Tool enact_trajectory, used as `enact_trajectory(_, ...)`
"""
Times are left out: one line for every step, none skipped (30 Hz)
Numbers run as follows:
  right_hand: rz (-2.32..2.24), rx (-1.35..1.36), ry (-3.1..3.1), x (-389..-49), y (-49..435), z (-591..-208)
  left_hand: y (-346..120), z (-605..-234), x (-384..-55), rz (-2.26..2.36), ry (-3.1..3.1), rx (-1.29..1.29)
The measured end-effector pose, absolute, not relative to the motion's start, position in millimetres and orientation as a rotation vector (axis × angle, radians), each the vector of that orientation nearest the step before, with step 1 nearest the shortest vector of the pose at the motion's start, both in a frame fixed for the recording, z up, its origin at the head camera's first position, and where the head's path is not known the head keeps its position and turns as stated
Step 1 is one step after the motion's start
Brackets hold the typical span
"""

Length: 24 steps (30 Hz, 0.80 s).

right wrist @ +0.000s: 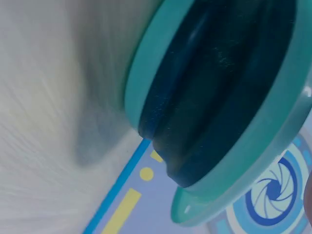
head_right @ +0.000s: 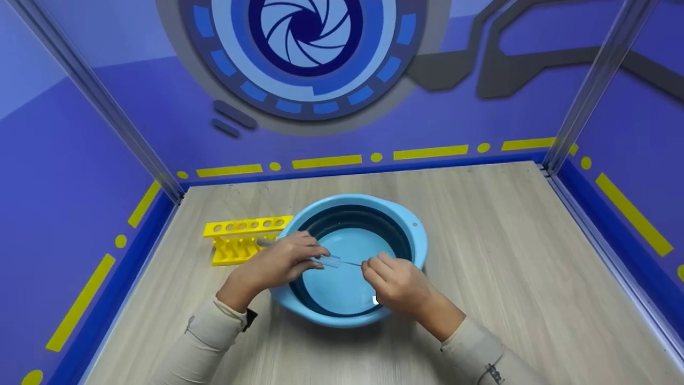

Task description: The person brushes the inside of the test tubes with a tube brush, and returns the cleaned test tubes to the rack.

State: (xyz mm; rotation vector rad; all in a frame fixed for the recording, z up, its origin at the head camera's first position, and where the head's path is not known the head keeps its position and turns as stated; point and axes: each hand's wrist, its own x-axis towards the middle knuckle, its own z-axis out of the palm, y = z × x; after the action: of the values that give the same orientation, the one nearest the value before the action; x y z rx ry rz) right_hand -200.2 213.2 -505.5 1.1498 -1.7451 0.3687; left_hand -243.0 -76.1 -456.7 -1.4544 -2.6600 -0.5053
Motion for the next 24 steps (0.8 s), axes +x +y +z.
enact_trajectory(0.354, 1.167, -1.727, -200.6, 213.9, -505.9, -78.1, -455.6, -243.3, -0.545, -2.692, -1.468)
enact_trajectory(0.349, 1.174, -1.718, -200.7, 214.5, -506.0, -79.5, -454.5, -243.5, -0.58, -2.72, -1.475)
enact_trajectory(0.36, 1.177, -1.711, -200.7, 214.9, -506.0, -80.7, -453.5, -243.8, -0.618, -2.742, -1.477)
enact_trajectory(0.378, 1.175, -1.709, -200.5, 215.0, -505.7, -81.5, -452.7, -244.1, -0.651, -2.76, -1.472)
enact_trajectory(0.403, 1.168, -1.71, -200.2, 214.9, -505.5, -82.3, -452.0, -244.2, -0.674, -2.773, -1.467)
enact_trajectory(0.435, 1.163, -1.713, -199.6, 214.5, -505.2, -82.9, -451.2, -243.9, -0.692, -2.787, -1.461)
enact_trajectory(0.467, 1.158, -1.716, -198.9, 213.8, -505.1, -83.5, -450.8, -243.7, -0.699, -2.797, -1.457)
enact_trajectory(0.497, 1.156, -1.716, -197.9, 212.9, -504.9, -83.8, -450.6, -243.4, -0.696, -2.807, -1.453)
enact_trajectory(0.524, 1.154, -1.718, -196.7, 212.0, -505.0, -84.2, -450.6, -243.1, -0.689, -2.815, -1.451)
enact_trajectory(0.546, 1.15, -1.721, -195.2, 211.0, -504.7, -84.5, -450.0, -242.7, -0.671, -2.82, -1.451)
enact_trajectory(0.564, 1.149, -1.723, -193.6, 210.0, -504.5, -85.0, -449.3, -242.1, -0.655, -2.821, -1.453)
enact_trajectory(0.577, 1.146, -1.727, -192.3, 209.1, -504.2, -85.6, -448.7, -241.8, -0.639, -2.819, -1.456)
enact_trajectory(0.582, 1.141, -1.73, -191.1, 208.3, -503.8, -86.2, -448.1, -241.7, -0.631, -2.813, -1.458)
enact_trajectory(0.586, 1.136, -1.734, -190.2, 207.7, -503.3, -86.9, -447.6, -241.8, -0.63, -2.805, -1.458)
enact_trajectory(0.589, 1.129, -1.738, -189.6, 207.2, -502.6, -87.9, -447.1, -241.9, -0.632, -2.796, -1.46)
enact_trajectory(0.593, 1.123, -1.74, -189.3, 206.8, -501.9, -88.9, -447.0, -242.4, -0.639, -2.788, -1.462)
enact_trajectory(0.595, 1.12, -1.74, -189.3, 206.5, -501.3, -90.0, -447.0, -242.7, -0.652, -2.78, -1.467)
enact_trajectory(0.595, 1.117, -1.739, -189.3, 206.3, -500.8, -91.1, -447.4, -243.1, -0.664, -2.775, -1.47)
enact_trajectory(0.595, 1.116, -1.737, -189.4, 206.2, -500.4, -92.2, -447.8, -243.5, -0.682, -2.771, -1.474)
enact_trajectory(0.598, 1.114, -1.734, -189.7, 206.1, -500.2, -93.1, -448.6, -244.2, -0.696, -2.766, -1.478)
enact_trajectory(0.605, 1.111, -1.731, -189.9, 206.0, -500.1, -93.9, -449.5, -244.9, -0.708, -2.764, -1.481)
enact_trajectory(0.612, 1.109, -1.731, -190.1, 206.0, -500.2, -94.6, -450.4, -245.6, -0.72, -2.761, -1.482)
enact_trajectory(0.619, 1.108, -1.731, -190.3, 205.9, -500.4, -95.3, -451.2, -246.1, -0.726, -2.76, -1.482)
enact_trajectory(0.625, 1.106, -1.732, -190.5, 205.8, -500.7, -96.2, -452.2, -246.8, -0.732, -2.759, -1.481)
